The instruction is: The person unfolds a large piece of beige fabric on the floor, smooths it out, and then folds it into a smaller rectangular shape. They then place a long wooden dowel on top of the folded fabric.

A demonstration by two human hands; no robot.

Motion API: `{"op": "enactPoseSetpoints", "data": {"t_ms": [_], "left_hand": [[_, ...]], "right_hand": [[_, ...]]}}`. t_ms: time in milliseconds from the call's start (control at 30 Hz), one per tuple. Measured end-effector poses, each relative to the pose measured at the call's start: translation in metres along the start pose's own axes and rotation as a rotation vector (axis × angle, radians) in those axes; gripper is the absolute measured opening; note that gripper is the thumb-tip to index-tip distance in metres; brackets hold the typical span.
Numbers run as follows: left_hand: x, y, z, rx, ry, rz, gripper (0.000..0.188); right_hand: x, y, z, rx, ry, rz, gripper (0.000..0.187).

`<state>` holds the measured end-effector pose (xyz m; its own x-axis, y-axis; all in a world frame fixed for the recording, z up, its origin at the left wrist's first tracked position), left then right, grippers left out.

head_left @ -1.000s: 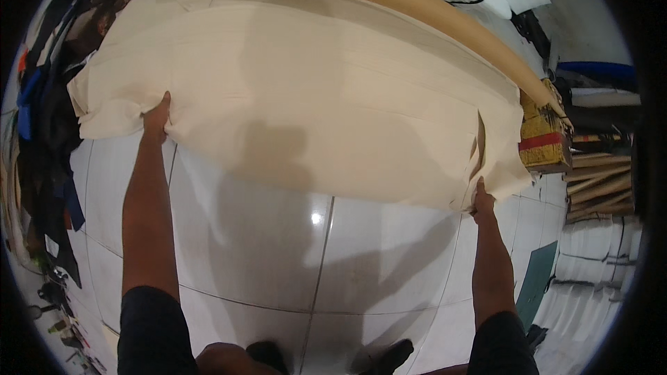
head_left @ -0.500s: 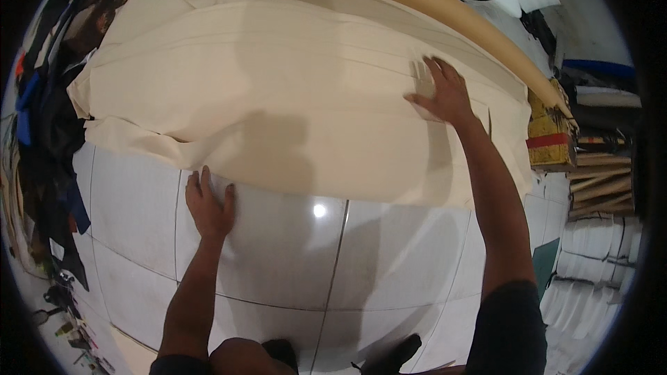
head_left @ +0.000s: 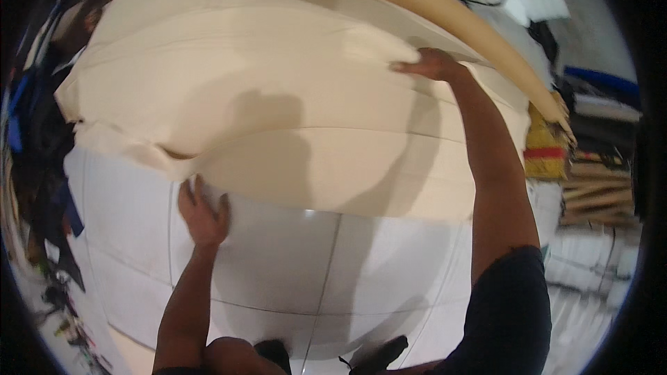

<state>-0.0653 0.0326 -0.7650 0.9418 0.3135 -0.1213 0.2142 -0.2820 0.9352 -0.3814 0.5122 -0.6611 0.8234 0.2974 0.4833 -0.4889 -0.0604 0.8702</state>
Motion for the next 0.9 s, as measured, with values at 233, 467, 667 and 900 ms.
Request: {"op": "enactPoseSetpoints", "data": {"t_ms": [233, 467, 667, 900], "left_hand": [[0.003, 0.006, -0.004, -0.008, 0.026, -0.007, 0.069], [0.010, 0.001, -0.001, 0.135, -0.098, -0.090, 0.060], [0.024, -0.010, 0.064, 0.558, -0.187, 0.030, 0.028], [0.163, 0.045, 0.168, 0.380, 0.226, 0.305, 0.036]], "right_hand": [[0.068, -0.029, 0.012, 0.149, 0.054, -0.015, 0.101], [0.193, -0.059, 0.047, 0.168, 0.032, -0.196, 0.060], [0.387, -0.163, 0.190, -0.161, 0.067, 0.153, 0.059], [0.449, -0.285, 0.222, -0.352, 0.471, 0.327, 0.066]]}}
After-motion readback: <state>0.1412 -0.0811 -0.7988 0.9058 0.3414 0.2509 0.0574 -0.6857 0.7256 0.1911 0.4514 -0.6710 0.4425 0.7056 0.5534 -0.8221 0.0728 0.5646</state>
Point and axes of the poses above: each hand's wrist, its own x-axis away from the middle knuckle, its own y-axis out of the back of the hand, z = x × y, the point moved 4 cm from there along -x, towards the middle knuckle, and after that the axes turned 10 degrees about y, right-handed, at the moved point
